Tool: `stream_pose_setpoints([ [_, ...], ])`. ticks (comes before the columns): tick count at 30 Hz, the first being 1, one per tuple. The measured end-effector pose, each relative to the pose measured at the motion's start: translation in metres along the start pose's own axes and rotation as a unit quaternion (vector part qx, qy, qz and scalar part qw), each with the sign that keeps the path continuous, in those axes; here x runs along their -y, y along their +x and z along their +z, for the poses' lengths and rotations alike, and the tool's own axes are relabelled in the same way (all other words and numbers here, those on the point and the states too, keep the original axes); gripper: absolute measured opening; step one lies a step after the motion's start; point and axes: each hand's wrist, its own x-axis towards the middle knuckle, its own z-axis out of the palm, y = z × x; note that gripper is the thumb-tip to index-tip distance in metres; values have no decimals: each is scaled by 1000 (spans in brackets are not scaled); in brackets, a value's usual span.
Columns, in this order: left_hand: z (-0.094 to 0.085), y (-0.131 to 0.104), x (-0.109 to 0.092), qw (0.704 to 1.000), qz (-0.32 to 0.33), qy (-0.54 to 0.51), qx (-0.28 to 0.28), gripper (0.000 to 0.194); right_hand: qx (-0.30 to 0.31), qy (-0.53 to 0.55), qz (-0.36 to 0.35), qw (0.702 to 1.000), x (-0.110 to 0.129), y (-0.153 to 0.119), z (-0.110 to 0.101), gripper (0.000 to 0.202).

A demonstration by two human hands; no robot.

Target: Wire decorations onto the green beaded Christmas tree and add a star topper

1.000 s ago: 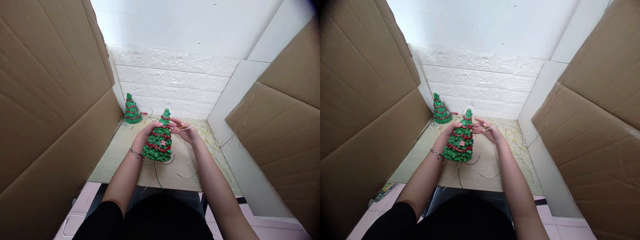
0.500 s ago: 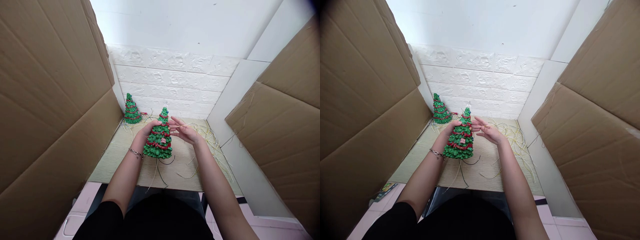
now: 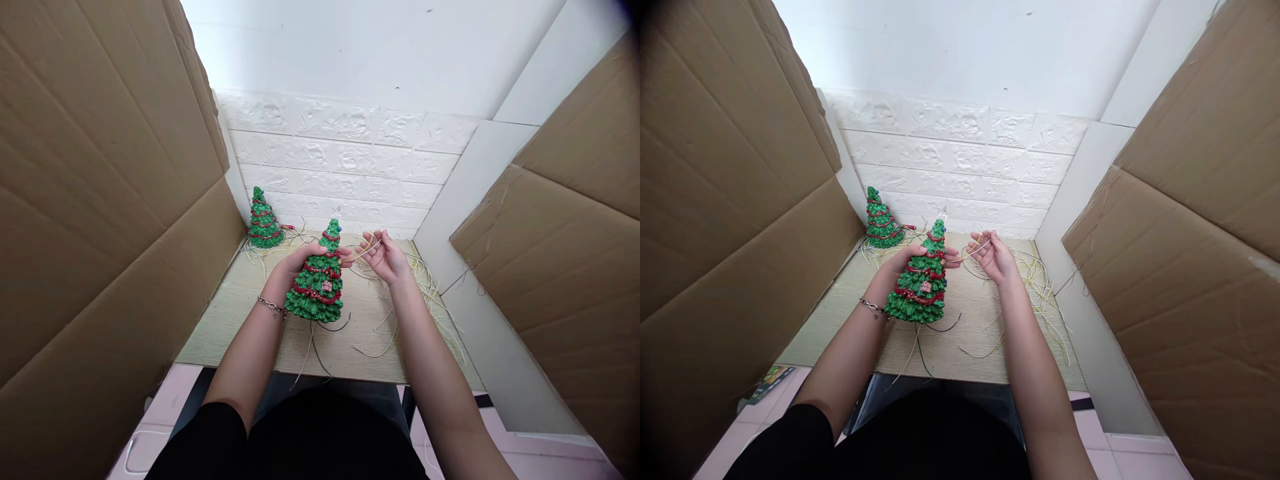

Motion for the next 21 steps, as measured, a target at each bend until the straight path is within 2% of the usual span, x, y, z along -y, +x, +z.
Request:
stream_pose_setpoints([
  [4, 0, 0, 1, 1000, -4, 2, 4, 48, -3, 12, 12, 1000, 1, -1, 1, 16],
  [8, 0, -1, 1, 1000, -1, 11, 6, 50, 27, -17, -8, 999, -3, 1, 1, 14],
  [15, 0, 1, 0, 999, -4, 33, 24, 54, 27, -24, 11, 999, -5, -1, 5, 24],
  [21, 1, 2, 0, 999, -7, 48, 23, 54, 52, -57, 24, 997, -4, -1, 6, 31],
])
